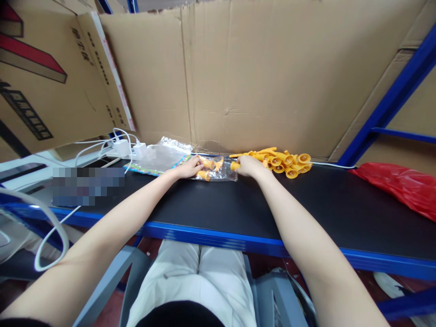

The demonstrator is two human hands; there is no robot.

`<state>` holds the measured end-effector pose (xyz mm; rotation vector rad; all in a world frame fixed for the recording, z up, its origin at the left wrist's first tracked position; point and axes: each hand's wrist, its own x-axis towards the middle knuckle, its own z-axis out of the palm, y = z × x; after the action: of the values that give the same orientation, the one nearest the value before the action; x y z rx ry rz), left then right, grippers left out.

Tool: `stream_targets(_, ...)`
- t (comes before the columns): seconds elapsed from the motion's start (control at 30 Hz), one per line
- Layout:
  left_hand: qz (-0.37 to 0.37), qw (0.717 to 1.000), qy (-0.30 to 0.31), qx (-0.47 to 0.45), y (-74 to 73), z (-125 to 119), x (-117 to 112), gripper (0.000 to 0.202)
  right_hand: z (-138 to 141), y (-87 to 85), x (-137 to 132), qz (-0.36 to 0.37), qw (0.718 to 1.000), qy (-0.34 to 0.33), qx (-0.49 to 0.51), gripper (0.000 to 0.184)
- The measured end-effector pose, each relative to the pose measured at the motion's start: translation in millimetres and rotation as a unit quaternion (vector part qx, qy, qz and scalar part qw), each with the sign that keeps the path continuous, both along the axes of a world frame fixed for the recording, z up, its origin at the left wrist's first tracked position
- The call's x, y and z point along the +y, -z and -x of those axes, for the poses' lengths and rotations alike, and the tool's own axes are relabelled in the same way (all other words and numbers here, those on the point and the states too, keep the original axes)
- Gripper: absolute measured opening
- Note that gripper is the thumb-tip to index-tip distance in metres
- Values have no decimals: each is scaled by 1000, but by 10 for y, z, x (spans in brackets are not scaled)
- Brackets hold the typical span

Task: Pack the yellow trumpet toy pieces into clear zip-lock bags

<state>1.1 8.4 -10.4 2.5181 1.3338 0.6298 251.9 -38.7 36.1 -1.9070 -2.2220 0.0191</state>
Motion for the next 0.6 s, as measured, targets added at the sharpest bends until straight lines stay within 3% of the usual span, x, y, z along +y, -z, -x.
stream_targets(0.13, 2, 1000, 2, -10, 15, 0, 11, 15, 106, -15, -79, 68, 994, -81, 5, 15)
stream_targets(0.27, -4, 1000, 7, -5, -4, -5, -11, 13, 244, -42, -141, 64, 983, -159, 66, 18)
stream_targets(0.43, 12, 1000, 23, 7, -79, -1, -85, 16, 299, -18, -123, 31, 971, -183, 153, 27)
stream_targets(0.53, 26, 999, 27, 6, -98, -3, -107, 18, 269, 9, -106, 61, 963, -185, 188, 31)
stream_targets(0.6, 27, 999, 32, 4, -89, -10, -102, 20, 253, 15, -116, 99, 958, -194, 189, 23)
